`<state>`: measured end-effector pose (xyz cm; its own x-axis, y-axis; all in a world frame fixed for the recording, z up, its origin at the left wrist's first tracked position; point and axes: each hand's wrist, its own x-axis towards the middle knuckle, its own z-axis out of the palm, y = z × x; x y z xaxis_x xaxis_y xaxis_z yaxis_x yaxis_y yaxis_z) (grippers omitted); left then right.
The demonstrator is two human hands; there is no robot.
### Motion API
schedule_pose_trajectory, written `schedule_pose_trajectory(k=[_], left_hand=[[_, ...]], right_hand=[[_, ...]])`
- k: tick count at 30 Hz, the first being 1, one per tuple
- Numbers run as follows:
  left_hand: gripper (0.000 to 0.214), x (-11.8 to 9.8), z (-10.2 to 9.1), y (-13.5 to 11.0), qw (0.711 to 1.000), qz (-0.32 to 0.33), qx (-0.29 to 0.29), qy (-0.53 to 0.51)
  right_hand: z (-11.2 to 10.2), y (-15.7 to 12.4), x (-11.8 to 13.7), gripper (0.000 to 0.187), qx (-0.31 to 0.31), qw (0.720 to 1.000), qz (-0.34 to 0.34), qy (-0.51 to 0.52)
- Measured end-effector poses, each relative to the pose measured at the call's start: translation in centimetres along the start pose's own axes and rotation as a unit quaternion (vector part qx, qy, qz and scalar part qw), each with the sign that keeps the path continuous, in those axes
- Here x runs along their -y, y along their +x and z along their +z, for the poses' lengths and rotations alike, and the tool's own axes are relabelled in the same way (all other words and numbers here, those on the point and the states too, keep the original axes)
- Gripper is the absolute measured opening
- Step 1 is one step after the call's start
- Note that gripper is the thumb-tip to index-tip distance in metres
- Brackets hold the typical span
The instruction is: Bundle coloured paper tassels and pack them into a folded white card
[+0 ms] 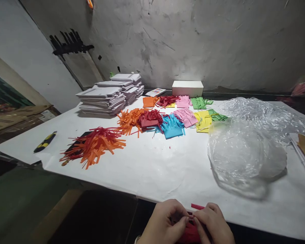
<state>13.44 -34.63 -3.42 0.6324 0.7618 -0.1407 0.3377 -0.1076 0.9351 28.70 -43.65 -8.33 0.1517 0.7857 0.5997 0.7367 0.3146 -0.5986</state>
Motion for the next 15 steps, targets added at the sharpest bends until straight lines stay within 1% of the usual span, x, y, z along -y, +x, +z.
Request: schedule_pose_trajectory(k=[3,5,7,9,11,13,15], left_hand=[[0.013,-0.2,0.0,0.0,1.000,-0.012,0.007,0.001],[0.012,0.0,0.1,0.0,1.000,-0.001,0.001,0.029],[0.010,0.5,0.3,-0.1,0.998,0.023,-0.009,0.060],[0.010,1.0,0.5,-0.2,0.993,0.069,-0.031,0.087],[0.013,1.6,0.6,-0.2,0.984,0.133,-0.056,0.109],[0.016,2.0,0.5,-0.2,0.968,0.203,-0.064,0.131],[0.017,2.5,0.4,-0.1,0.947,0.271,-0.068,0.159]], right_hand=[[0.3,-0.3,-0.3,0.013,-0.016,0.999,-0.027,-0.022],[0.3,-0.4,-0.2,0.013,-0.019,0.998,-0.042,-0.033],[0.1,-0.3,-0.1,0.014,-0.011,0.998,-0.054,-0.042],[-0.2,0.1,0.0,0.016,0.008,0.997,-0.058,-0.042],[-0.5,0.5,-0.1,0.017,0.036,0.997,-0.061,-0.035],[-0.4,0.6,-0.6,0.020,0.071,0.994,-0.077,-0.035],[0.1,0.1,-1.2,0.020,0.092,0.989,-0.105,-0.053]])
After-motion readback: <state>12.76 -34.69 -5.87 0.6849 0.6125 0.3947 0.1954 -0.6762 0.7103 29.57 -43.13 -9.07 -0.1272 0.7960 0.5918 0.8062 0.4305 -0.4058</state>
